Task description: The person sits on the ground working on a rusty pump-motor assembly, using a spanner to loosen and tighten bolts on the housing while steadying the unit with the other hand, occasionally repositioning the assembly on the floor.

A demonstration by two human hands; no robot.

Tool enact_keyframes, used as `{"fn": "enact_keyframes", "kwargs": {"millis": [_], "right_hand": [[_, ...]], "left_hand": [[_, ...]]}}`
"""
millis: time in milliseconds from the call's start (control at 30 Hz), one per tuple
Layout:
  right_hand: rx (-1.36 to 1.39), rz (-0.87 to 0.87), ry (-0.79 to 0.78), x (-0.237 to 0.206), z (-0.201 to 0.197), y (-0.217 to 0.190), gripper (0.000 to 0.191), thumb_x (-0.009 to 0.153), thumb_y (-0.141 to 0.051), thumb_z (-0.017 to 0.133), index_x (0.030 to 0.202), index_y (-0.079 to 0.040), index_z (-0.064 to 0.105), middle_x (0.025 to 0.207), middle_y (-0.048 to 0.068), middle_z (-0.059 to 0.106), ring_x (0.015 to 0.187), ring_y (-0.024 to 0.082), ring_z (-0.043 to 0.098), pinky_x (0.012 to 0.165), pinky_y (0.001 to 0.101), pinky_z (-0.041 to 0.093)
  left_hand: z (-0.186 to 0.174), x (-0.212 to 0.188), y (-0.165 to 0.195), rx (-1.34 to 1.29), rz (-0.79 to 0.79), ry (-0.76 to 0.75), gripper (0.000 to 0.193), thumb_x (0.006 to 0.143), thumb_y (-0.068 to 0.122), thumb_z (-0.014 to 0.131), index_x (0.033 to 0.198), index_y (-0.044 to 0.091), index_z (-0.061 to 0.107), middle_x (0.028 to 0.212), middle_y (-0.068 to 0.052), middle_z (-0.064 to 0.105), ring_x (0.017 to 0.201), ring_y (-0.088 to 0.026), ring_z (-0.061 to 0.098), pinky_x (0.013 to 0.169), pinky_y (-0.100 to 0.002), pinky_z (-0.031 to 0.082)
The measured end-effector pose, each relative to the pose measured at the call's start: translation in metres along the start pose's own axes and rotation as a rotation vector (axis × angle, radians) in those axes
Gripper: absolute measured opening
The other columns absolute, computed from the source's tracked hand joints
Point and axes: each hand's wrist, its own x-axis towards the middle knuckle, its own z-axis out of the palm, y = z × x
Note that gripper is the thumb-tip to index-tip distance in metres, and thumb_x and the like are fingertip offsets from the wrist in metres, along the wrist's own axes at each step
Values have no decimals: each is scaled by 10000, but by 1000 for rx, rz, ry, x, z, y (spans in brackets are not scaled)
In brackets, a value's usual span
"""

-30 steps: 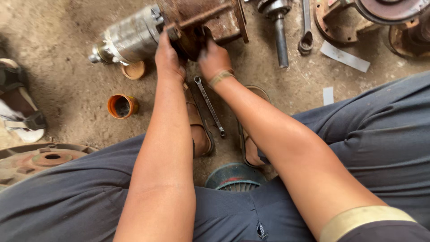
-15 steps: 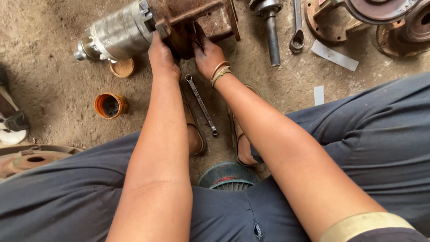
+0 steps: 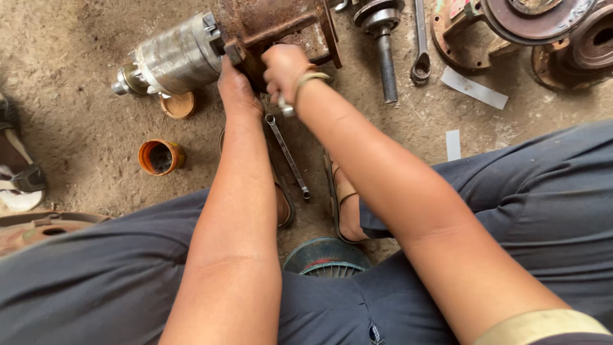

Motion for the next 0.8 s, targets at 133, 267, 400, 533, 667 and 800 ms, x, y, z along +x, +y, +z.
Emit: {"fn": "enact_keyframes", "kwargs": {"millis": [133,267,400,533,667,800], "right_hand": [[-2723,-949,1691,-18,-1,8,356,1035,-303,577,1128,7,724,999,186,770,892,296,712,852,448,564],[-3041,-657,1191,-39,-8,14,441,947,-129,550,1369,-9,596,1176,246,740,1051,401,711,936,461,540],[-3239,-461,1452,-49,-4,10,514,959,-155,540,1467,-85,504,1140,287,721,1020,449,718,862,449,594],[-3380,-459,1333,-57,-6,7,604,1004,-161,527,1580,-118,348,1174,312,686,1050,473,688,878,479,587],[-3204,-347,1615,-61,-7,7,605,1021,-183,506,1602,-146,340,1063,300,724,977,448,736,863,484,597],[-3387,-306,1358,-60,-3,7,657,963,-116,512,1588,-107,312,1114,310,718,981,483,704,851,510,581]], "left_hand": [[0,0,0,-35,-22,-37,462,979,365,544,1214,-13,669,1191,-114,727,1099,-287,704,973,-449,566],[-3,5,0,14,14,-13,481,1001,362,559,1221,-52,668,1184,-146,724,1085,-306,698,955,-457,560],[-9,8,-3,2,1,-35,482,989,370,558,1218,-40,667,1176,-143,726,1058,-300,714,936,-449,583],[-11,10,-7,1,-26,-26,430,971,327,601,1207,-24,681,1154,-139,724,1035,-287,721,905,-431,597],[-11,9,-7,-29,-6,-20,422,977,306,617,1196,-50,681,1152,-145,724,1019,-291,712,888,-434,590],[-9,2,-6,-36,-32,-24,410,973,297,607,1193,-41,680,1147,-136,727,1026,-283,711,886,-421,587]]}}
